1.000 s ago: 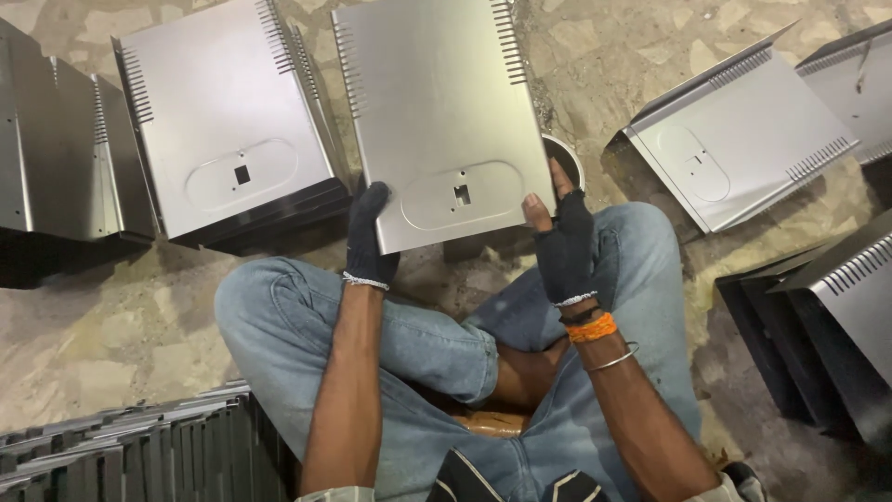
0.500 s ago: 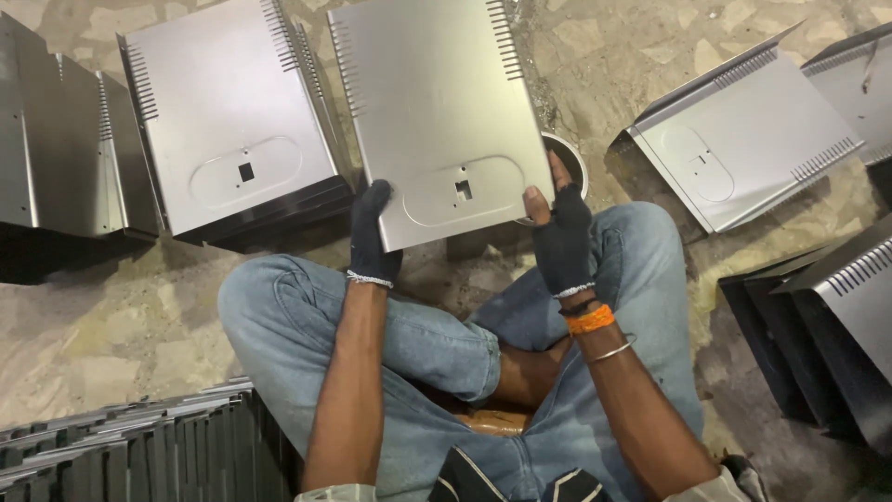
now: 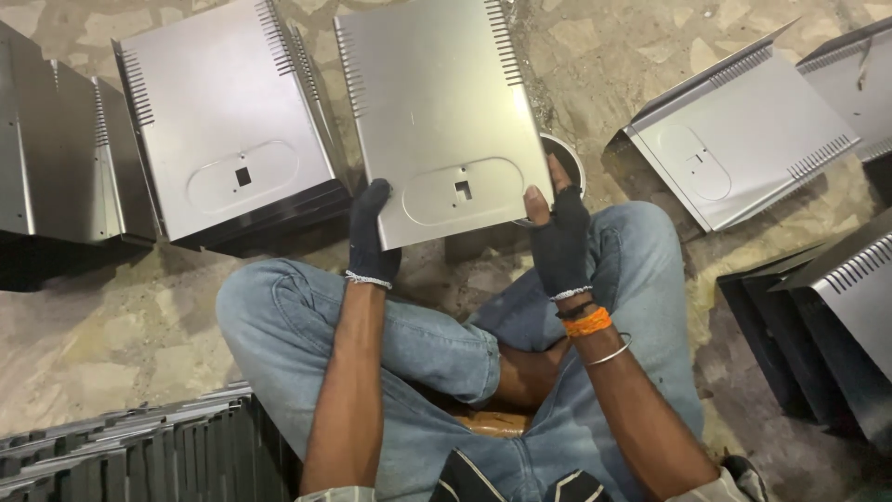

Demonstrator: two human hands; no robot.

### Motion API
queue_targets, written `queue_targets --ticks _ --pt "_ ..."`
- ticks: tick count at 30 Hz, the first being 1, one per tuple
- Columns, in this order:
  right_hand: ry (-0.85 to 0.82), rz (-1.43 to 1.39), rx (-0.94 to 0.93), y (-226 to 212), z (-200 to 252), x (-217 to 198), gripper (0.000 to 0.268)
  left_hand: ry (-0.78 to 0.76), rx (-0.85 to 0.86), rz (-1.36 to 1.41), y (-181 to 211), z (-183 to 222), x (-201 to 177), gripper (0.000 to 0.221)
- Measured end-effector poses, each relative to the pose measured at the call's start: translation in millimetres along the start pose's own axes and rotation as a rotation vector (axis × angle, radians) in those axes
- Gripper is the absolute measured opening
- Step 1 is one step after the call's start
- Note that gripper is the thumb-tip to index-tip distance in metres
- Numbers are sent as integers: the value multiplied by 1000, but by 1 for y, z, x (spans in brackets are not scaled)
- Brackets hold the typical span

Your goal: The person assembles metal enclosures by hammering panels together on the floor.

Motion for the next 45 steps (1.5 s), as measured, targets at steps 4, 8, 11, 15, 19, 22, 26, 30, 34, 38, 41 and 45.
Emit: queue_targets --ticks 4,8,11,15,19,22,26,30,34,38,41,45 --pt "-9 40 32 -7 -2 0 58 -34 26 -27 1 -2 3 46" --pt "3 62 44 -5 -3 1 58 -27 22 -40 8 2 10 47" --pt "2 126 41 -8 -3 0 58 10 -4 -28 -7 -2 -10 45" --pt "-13 87 55 -7 -2 -2 60 44 -9 -12 -3 1 -4 45" --pt "-7 77 41 -8 -3 -1 60 25 5 -23 -4 -1 -8 47" --pt "-1 104 86 -5 -3 -1 60 26 -1 -23 2 0 2 49" --pt "-21 76 45 -8 -3 -2 61 0 5 -45 5 2 7 51" --pt "-15 106 41 -7 -2 -2 62 -20 11 -44 8 2 13 49" --pt "-9 86 51 -9 -1 -2 62 -34 11 -31 5 0 10 48" --pt "-5 229 -5 -18 -2 -7 57 -23 2 -29 5 0 8 47" --pt "4 423 144 -7 -16 -27 43 -14 0 -65 7 -1 8 47" --pt "-23 390 176 12 -57 -55 30 11 19 -97 4 -4 -1 48"
Point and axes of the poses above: each hand's wrist, its own z-axis away from the middle knuckle, its own x-axis out of the palm, y = z × x, the point moved 3 cm from there along -z, towards the middle knuckle, and after that the axes turned 13 degrees about -y, right-handed, at the moved point
